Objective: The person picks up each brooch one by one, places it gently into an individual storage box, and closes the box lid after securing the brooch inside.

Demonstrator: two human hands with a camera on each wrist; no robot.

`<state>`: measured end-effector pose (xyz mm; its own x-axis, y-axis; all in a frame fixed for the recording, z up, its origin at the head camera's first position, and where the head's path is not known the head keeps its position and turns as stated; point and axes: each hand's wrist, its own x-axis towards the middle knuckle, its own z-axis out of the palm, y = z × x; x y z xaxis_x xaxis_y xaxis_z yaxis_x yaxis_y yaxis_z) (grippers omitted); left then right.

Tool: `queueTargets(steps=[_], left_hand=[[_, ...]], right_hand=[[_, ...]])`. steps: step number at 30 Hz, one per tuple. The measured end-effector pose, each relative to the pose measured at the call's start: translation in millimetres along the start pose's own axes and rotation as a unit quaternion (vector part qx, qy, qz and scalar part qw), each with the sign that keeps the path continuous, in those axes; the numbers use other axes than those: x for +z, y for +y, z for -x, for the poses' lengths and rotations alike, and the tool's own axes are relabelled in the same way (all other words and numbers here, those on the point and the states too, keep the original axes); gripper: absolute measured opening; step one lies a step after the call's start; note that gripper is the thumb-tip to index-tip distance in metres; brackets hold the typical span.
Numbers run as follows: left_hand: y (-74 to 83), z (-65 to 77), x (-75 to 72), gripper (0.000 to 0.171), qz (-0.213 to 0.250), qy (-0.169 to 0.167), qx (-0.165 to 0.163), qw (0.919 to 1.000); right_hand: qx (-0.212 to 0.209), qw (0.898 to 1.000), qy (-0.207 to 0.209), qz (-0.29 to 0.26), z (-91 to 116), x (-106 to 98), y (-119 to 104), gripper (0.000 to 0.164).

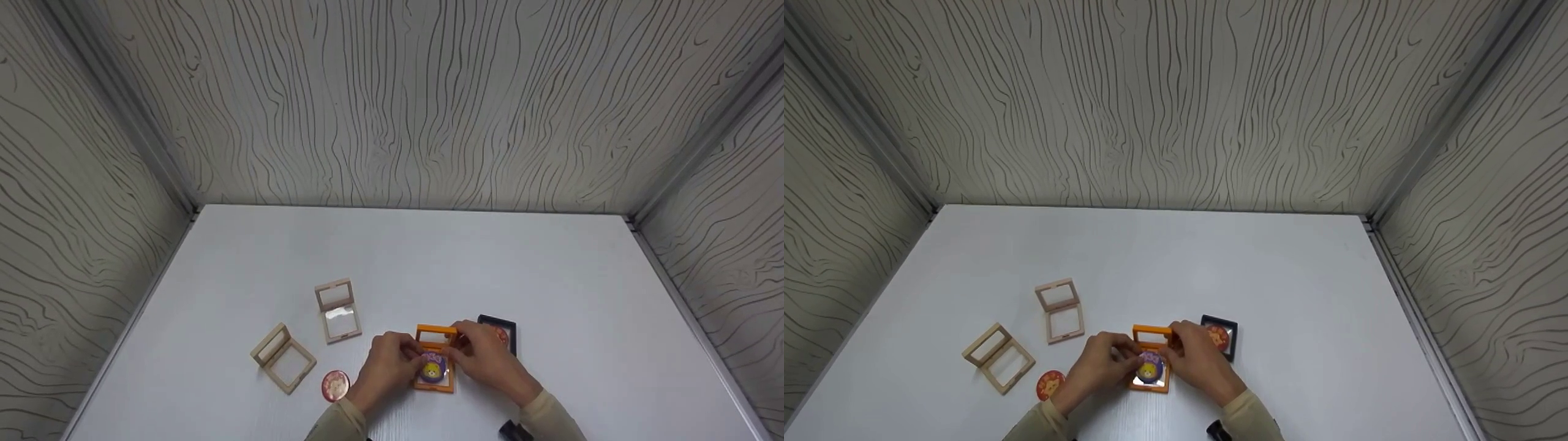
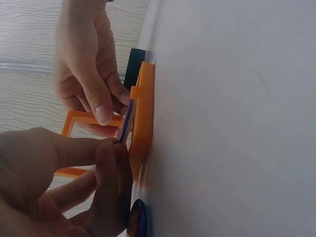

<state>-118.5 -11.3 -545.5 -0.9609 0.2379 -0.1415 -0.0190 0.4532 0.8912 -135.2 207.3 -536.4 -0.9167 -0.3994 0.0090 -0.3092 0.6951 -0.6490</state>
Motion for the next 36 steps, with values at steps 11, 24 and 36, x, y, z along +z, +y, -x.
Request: queueTargets(steps=[11,24,36], left_hand=[[-1.8,0.8,-0.3,0.005,-0.003,-0.003,-0.015,0.9999],[2.4,3.9,-2.0,0.005,-0.001,0.001,-0.006,1.0],[10.5,13.5,-1.9,0.055,-0.044,0.011,-0.018,0.9988]], right_hand=[[-0.007,0.999,0.05,-0.006,0.6,-0.8,-6.1,0.023],[-0.018,0.995,0.081,-0.058,-0.7,-2.2,-9.7,0.034],[-0.014,0.993,0.09,-0.072,-1.3,-2.4,-9.3,0.028]])
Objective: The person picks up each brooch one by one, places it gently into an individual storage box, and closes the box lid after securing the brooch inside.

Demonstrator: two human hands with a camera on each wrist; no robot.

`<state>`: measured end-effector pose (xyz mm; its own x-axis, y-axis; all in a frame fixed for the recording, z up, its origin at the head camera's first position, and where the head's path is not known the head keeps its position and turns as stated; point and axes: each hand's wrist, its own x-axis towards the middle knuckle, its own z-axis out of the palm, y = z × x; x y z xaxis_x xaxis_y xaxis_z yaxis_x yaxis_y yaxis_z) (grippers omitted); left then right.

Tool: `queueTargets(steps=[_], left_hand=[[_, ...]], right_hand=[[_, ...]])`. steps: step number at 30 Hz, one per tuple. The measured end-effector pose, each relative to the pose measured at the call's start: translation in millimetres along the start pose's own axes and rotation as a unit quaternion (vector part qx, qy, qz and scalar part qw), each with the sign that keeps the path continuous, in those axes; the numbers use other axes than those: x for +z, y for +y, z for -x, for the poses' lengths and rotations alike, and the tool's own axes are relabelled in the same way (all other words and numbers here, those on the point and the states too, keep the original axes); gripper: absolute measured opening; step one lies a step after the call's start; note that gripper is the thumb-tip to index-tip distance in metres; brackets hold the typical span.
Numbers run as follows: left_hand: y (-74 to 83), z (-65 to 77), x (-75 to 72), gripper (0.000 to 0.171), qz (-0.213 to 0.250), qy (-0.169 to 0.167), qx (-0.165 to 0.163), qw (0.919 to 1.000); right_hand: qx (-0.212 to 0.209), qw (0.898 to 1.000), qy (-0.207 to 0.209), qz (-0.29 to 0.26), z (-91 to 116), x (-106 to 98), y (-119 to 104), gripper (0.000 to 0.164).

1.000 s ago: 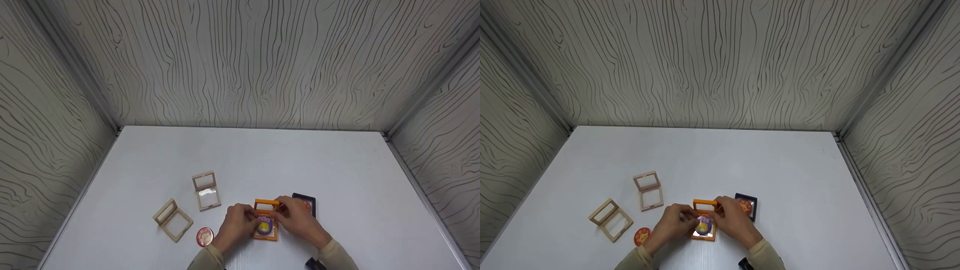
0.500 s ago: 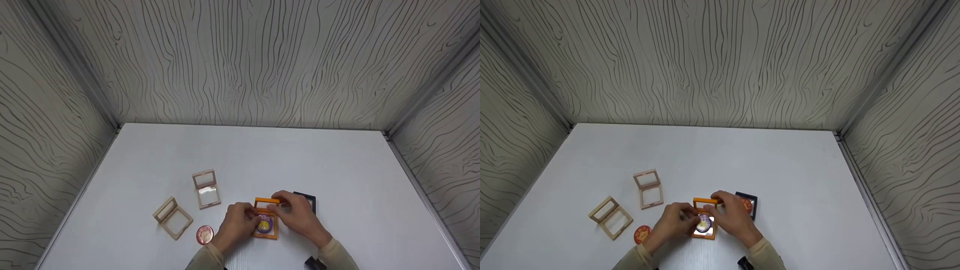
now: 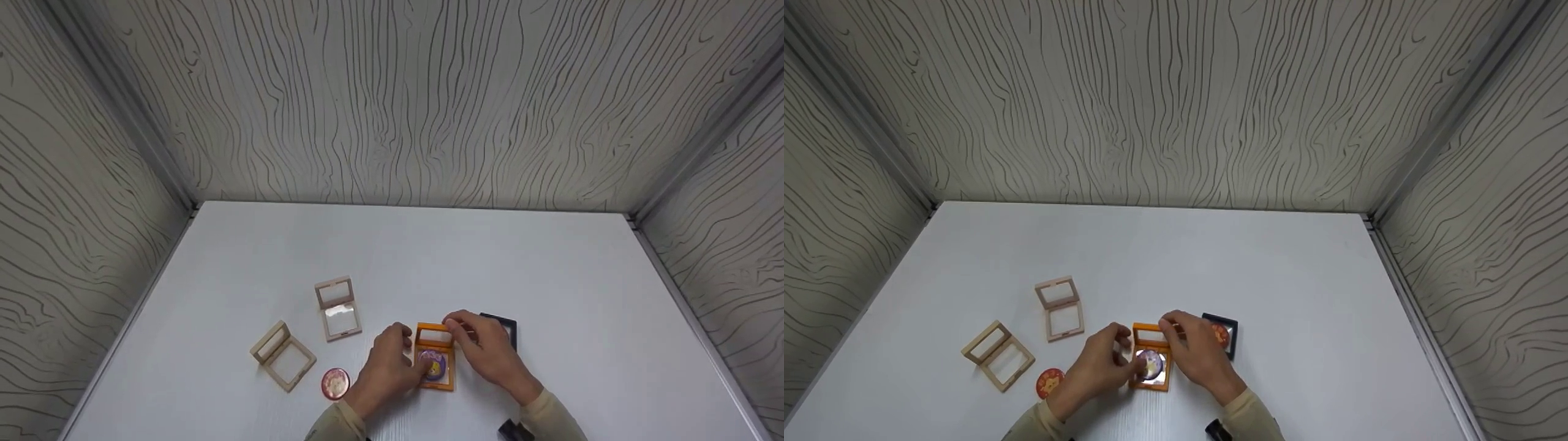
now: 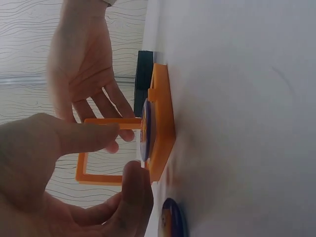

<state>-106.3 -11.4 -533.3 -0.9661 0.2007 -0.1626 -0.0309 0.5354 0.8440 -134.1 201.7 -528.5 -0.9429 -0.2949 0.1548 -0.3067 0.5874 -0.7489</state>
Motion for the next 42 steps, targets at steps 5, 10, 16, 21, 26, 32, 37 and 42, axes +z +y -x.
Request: queueTargets(steps=[5,10,16,21,26,32,37,42], left_hand=[[2.5,2.3,-0.4,0.072,-0.008,-0.014,-0.013,0.9998],[1.8,4.1,2.1,0.078,-0.035,-0.022,0.004,0.9991],[-0.7,5.1,6.1,0.089,-0.062,-0.031,0.03,0.9971],[-3.0,3.2,8.3,0.092,-0.071,-0.037,0.033,0.9963],[-3.5,1.7,8.7,0.092,-0.073,-0.039,0.037,0.9959],[-4.8,1.4,8.4,0.09,-0.076,-0.042,0.032,0.9957],[-6.6,2.7,8.1,0.089,-0.081,-0.035,0.051,0.9948],[-5.8,2.7,7.6,0.089,-0.085,-0.031,0.061,0.994]], right_hand=[[-0.011,1.0,0.006,0.004,0.9,0.1,2.5,0.024],[-0.024,1.0,0.009,0.006,1.4,1.1,4.7,0.022],[-0.018,1.0,0.005,0.0,2.1,1.1,5.0,0.022],[-0.014,1.0,-0.002,0.005,1.4,0.9,5.1,0.024],[-0.01,1.0,-0.017,0.002,0.5,-1.0,4.6,0.025],[-0.004,0.999,-0.04,-0.001,0.6,-3.4,4.8,0.024],[-0.002,0.999,-0.053,-0.001,0.4,-4.1,3.7,0.024],[-0.006,0.998,-0.063,-0.004,-0.7,-6.5,3.1,0.024]])
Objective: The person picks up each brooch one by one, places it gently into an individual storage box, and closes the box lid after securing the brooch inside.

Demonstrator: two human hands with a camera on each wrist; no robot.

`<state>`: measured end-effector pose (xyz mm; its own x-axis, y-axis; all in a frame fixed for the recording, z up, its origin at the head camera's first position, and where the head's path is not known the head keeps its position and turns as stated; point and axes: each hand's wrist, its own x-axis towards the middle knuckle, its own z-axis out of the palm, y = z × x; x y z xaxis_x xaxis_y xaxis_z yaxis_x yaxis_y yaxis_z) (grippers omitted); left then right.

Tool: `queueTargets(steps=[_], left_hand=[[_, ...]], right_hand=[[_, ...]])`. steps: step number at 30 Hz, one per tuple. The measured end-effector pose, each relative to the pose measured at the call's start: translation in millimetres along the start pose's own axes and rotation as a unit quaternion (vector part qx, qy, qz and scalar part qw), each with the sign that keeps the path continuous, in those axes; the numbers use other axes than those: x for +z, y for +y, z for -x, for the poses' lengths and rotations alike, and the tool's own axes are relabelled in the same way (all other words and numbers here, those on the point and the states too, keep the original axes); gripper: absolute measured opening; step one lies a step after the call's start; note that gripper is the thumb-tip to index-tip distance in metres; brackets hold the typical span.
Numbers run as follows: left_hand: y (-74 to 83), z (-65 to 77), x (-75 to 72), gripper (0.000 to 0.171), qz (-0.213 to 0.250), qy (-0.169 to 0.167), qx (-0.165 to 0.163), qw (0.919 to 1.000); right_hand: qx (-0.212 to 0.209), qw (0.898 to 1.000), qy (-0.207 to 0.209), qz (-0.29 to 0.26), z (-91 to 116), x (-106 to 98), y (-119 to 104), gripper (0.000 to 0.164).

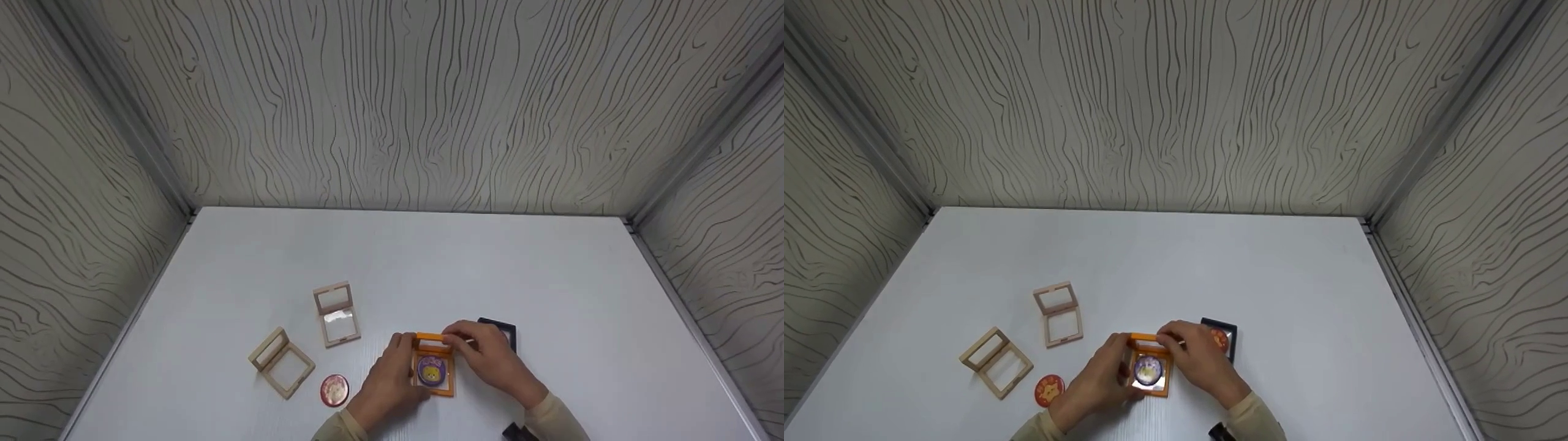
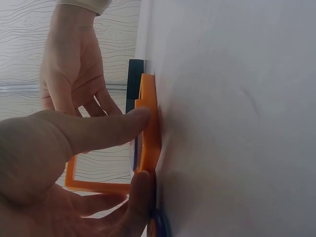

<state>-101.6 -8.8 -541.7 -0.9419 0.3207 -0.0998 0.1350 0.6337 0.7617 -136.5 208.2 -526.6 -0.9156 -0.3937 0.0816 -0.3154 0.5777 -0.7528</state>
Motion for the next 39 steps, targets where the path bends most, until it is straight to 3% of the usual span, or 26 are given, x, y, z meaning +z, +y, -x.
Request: queueTargets(steps=[10,23,39], left_hand=[[0.3,-0.8,-0.8,0.083,-0.008,0.006,0.008,0.9999],[-0.9,-2.0,-0.8,0.075,-0.002,0.01,0.017,0.9998],[-1.7,-3.5,1.2,0.071,-0.016,0.009,0.0,0.9998]], right_hand=[[-0.022,0.999,-0.028,-0.006,0.4,-6.2,-0.7,0.02],[-0.108,0.993,-0.055,0.009,6.5,-10.1,-3.9,0.009],[-0.07,0.99,-0.116,0.022,9.4,-8.4,-5.4,0.013]])
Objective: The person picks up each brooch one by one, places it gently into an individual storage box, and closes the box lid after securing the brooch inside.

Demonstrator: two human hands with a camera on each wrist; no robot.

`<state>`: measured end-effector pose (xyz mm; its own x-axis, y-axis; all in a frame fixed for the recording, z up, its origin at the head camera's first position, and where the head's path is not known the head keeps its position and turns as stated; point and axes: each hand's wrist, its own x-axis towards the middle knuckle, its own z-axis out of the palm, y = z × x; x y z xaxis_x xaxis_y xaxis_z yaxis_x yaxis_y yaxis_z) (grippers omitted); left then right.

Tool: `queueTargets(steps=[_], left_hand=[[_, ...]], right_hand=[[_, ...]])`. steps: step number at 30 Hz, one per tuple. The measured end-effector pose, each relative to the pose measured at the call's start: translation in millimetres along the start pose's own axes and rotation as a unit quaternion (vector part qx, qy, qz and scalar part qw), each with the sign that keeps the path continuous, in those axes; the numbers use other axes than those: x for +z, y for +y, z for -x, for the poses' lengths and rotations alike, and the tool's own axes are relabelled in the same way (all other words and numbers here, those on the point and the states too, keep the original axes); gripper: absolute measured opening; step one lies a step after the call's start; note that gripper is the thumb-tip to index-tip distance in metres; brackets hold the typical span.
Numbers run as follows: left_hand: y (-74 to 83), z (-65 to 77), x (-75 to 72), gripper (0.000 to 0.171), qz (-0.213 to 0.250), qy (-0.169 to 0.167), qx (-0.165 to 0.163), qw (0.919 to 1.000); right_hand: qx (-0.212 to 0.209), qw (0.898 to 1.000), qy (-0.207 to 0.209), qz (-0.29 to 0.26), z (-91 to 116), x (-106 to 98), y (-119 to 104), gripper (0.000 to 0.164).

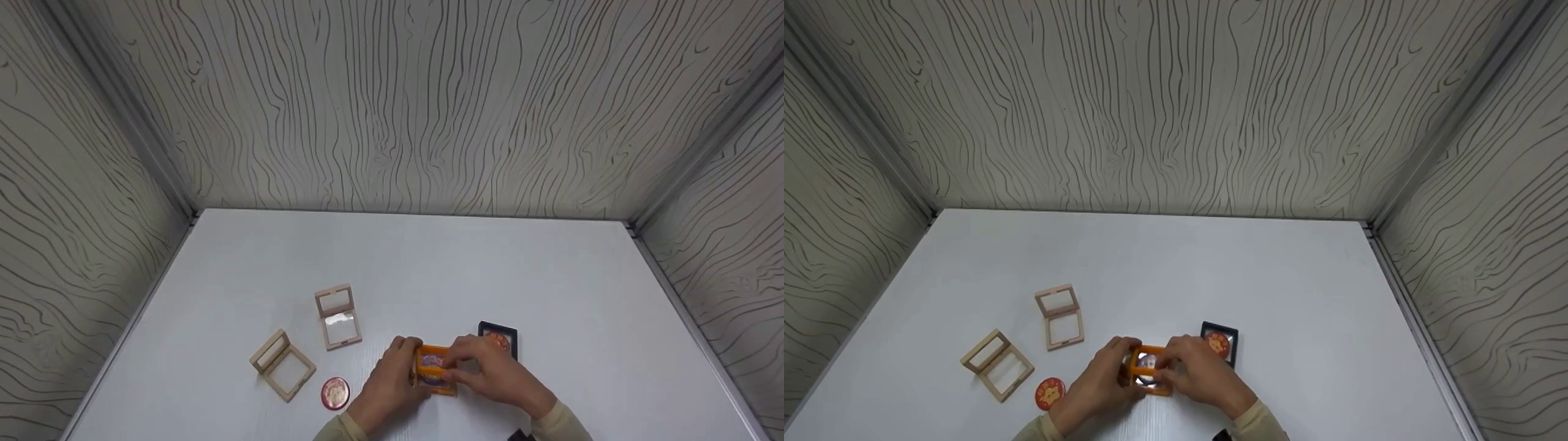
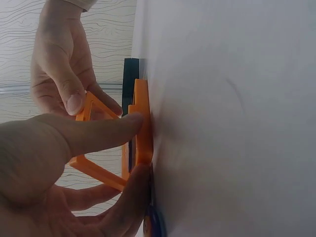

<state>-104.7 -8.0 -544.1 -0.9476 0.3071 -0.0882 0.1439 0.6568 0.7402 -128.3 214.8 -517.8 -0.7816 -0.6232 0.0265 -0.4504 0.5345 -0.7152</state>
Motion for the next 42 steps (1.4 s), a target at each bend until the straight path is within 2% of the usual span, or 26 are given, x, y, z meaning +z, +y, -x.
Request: queueTargets(steps=[8,16,28,36,42], left_hand=[[-1.4,2.0,-1.5,0.073,-0.011,0.006,0.023,0.9997],[0.1,2.8,-2.4,0.075,-0.005,0.002,0.02,0.9998],[-1.2,3.0,-4.8,0.075,-0.004,0.0,0.035,0.9994],[-1.4,2.9,-4.3,0.075,0.009,-0.011,0.021,0.9997],[-1.1,3.0,-5.1,0.073,0.003,-0.008,0.028,0.9996]], right_hand=[[-0.018,0.999,0.01,0.033,0.4,2.3,-1.3,0.01],[-0.011,0.998,0.007,0.061,2.3,4.5,-2.9,0.006],[0.002,0.998,-0.012,0.061,0.9,8.3,-4.1,0.005],[-0.002,0.998,-0.031,0.053,-0.8,10.8,-3.0,0.011],[-0.009,0.998,-0.031,0.054,-1.3,11.7,-2.1,0.012]])
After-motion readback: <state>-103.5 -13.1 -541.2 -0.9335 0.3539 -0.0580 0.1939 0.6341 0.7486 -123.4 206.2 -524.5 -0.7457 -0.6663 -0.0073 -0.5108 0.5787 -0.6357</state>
